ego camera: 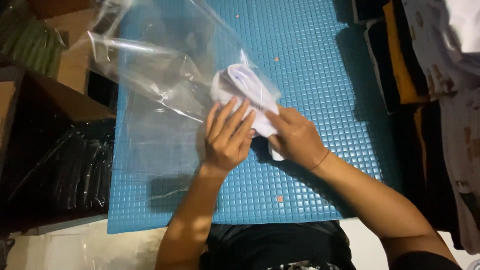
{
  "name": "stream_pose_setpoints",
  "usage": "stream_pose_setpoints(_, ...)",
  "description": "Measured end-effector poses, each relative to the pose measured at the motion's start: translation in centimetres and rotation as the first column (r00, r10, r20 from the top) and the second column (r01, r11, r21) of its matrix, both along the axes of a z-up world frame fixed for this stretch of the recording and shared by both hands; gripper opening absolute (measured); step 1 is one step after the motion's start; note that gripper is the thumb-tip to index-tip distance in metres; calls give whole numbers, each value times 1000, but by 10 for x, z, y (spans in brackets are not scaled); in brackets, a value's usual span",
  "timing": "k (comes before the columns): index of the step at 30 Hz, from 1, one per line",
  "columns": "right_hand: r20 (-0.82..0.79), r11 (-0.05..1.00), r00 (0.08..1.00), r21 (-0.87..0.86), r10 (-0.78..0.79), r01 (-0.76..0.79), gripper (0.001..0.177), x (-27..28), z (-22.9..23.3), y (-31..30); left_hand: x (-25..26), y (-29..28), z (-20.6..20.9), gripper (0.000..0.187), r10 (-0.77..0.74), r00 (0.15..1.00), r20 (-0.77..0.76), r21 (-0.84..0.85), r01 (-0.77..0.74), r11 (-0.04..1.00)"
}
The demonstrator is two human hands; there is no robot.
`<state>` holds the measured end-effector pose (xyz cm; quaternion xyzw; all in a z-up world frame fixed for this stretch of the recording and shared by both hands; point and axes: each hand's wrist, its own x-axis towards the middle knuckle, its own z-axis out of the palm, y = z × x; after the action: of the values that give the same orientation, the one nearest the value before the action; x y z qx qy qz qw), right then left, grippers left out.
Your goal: The person folds a white t-shirt and places it into a clear plastic bag, then repeats the process with two black t-shirts. Each folded shirt is inserted into a separate bag and set aside on the table.
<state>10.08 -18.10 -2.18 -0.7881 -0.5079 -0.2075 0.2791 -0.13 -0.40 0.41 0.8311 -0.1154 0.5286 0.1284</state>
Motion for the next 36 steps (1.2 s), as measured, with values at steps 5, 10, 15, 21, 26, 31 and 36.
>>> stream_pose_setpoints(5, -298, 971, 945, 229, 132, -63, 44, -2, 20, 3, 0, 7, -4, 34, 71, 997, -3, -54, -71, 996)
stream_pose_setpoints(10, -13, 991, 991, 35, 130, -130, 50, -2, 17, 2, 0, 4, 0, 36, 48, 998, 36, -71, -45, 996)
stream_pose_setpoints(15, -195, 951, 935, 153, 296, -269, 47, 13, 12, -7, 0, 25, -10, 35, 55, 998, 18, -241, -49, 969)
stream_pose_setpoints(21, -358, 902, 837, 282, 415, -327, 45, 34, 1, -15, -11, 31, 2, 34, 15, 1000, 6, -410, -11, 912)
stream_pose_setpoints(26, -220, 946, 928, 190, 302, -262, 45, 29, 11, -8, -9, 20, 9, 33, -73, 997, -14, -324, 64, 944)
stream_pose_setpoints(31, -82, 986, 984, -36, 161, -164, 53, 14, 14, -1, 1, 10, -14, 31, -132, 990, -53, -222, 117, 968)
stream_pose_setpoints(36, -110, 992, 992, 108, 68, -56, 26, 18, 0, 4, -1, -3, -4, 35, -62, 995, -75, 6, 62, 998)
